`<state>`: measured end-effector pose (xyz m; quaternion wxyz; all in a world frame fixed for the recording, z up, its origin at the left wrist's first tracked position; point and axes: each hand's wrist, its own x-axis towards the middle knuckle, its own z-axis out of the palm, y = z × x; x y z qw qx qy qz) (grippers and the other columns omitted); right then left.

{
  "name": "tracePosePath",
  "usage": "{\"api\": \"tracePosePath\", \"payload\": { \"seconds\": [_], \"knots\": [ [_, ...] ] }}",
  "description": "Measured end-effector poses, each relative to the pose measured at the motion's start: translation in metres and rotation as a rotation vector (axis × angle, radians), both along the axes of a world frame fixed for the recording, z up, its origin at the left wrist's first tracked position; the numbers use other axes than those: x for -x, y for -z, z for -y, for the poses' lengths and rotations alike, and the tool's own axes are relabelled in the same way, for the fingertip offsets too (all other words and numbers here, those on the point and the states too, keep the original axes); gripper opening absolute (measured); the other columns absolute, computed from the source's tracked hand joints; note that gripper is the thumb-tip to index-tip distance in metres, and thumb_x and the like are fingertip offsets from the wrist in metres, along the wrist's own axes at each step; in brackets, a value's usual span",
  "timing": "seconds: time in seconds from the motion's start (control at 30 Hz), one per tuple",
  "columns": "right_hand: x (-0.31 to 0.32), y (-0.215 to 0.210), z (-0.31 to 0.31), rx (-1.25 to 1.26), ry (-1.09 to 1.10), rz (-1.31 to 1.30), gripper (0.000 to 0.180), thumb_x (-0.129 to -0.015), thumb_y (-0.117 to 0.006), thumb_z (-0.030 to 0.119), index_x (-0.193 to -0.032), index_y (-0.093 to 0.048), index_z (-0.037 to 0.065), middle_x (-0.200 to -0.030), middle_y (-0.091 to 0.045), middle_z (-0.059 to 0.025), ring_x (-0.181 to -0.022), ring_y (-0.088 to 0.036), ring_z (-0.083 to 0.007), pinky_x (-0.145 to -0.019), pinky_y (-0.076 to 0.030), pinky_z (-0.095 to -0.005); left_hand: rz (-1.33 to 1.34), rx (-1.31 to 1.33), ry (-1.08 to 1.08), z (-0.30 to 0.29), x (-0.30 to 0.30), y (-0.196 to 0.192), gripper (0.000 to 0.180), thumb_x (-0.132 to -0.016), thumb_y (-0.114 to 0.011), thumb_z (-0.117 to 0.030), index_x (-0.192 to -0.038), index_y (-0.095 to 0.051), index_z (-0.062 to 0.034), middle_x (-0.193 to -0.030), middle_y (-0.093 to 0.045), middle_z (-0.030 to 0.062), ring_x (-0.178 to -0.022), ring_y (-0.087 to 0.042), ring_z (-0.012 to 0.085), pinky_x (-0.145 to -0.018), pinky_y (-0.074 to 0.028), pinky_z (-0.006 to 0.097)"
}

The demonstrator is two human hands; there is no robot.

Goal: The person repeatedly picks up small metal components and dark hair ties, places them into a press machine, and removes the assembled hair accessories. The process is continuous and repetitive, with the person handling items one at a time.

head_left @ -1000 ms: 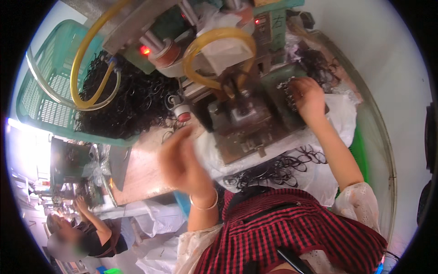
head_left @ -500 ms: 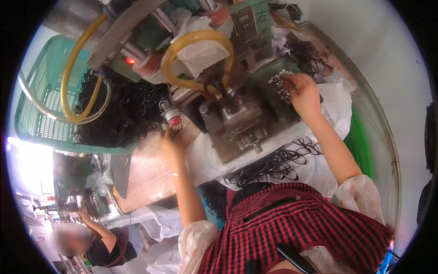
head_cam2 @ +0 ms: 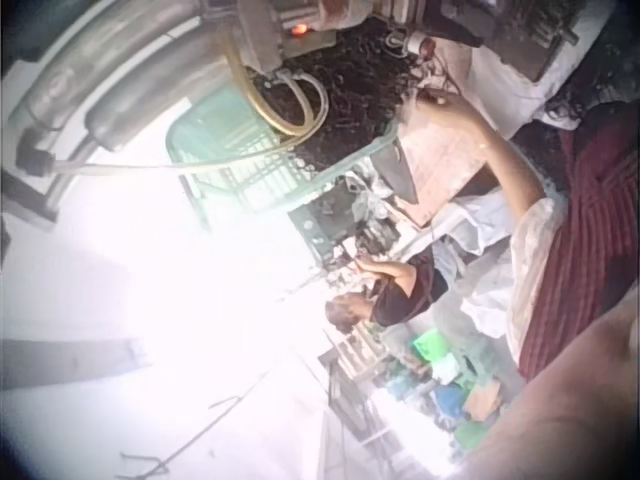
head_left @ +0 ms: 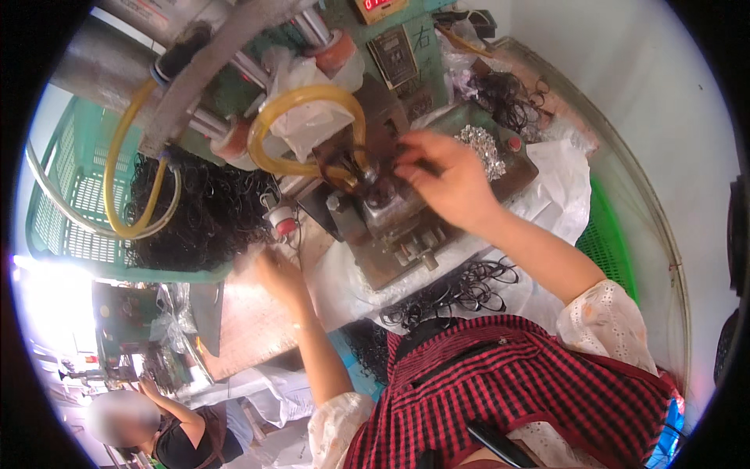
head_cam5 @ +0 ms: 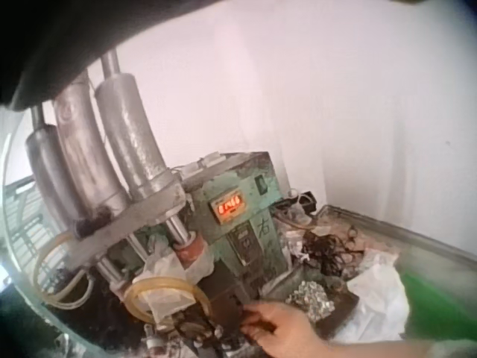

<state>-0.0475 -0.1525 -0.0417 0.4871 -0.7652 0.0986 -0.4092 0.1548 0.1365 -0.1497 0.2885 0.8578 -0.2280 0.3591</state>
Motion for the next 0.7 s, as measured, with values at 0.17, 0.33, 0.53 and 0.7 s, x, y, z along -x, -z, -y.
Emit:
{"api": "tracePosePath", "payload": {
  "seconds": [0.17, 0.33, 0.53, 0.7],
  "knots": [
    [0.004, 0.002, -0.025, -0.252, -0.095, 0.04, 0.043, -0.082, -0.065, -0.002, -0.124, -0.056, 0.0, -0.093, -0.071, -0.012, -0.087, -0.067, -0.0181, -0.082, -0.05, -0.03, -0.213, 0.545, 0.352, 0.018, 0.058, -0.056, 0.009, -0.097, -0.055, -0.005, -0.1, -0.056, 0.0036, -0.095, -0.064, 0.0112, -0.083, -0.063, 0.0156, -0.074, -0.054, 0.028],
    [-0.002, -0.006, -0.028, -0.5, -0.291, 0.123, 0.045, -0.082, -0.066, -0.004, -0.126, -0.053, -0.001, -0.091, -0.069, -0.009, -0.088, -0.065, -0.0138, -0.082, -0.049, -0.0275, -0.056, 0.664, 0.907, 0.057, 0.104, -0.162, 0.01, -0.095, -0.056, -0.004, -0.102, -0.053, 0.0024, -0.094, -0.065, 0.016, -0.084, -0.064, 0.0215, -0.075, -0.055, 0.029],
    [0.021, -0.031, -0.051, -0.356, -0.189, 0.096, 0.042, -0.083, -0.067, 0.001, -0.124, -0.056, 0.001, -0.102, -0.067, -0.0127, -0.099, -0.065, -0.021, -0.089, -0.049, -0.0325, -0.172, 0.704, 0.848, 0.057, 0.1, -0.177, 0.026, -0.092, -0.06, -0.008, -0.112, -0.048, 0.0042, -0.095, -0.063, 0.0163, -0.082, -0.066, 0.0226, -0.061, -0.057, 0.031],
    [0.038, 0.021, 0.041, 0.58, 0.415, -0.353, 0.034, -0.075, -0.071, 0.009, -0.108, -0.066, 0.007, -0.112, -0.064, -0.015, -0.115, -0.057, -0.0345, -0.094, -0.05, -0.0441, -0.328, 0.588, 0.807, 0.082, 0.144, -0.175, 0.014, -0.089, -0.057, 0.008, -0.102, -0.052, 0.0063, -0.098, -0.062, 0.0168, -0.078, -0.067, 0.0222, -0.069, -0.062, 0.033]
  ]
}}
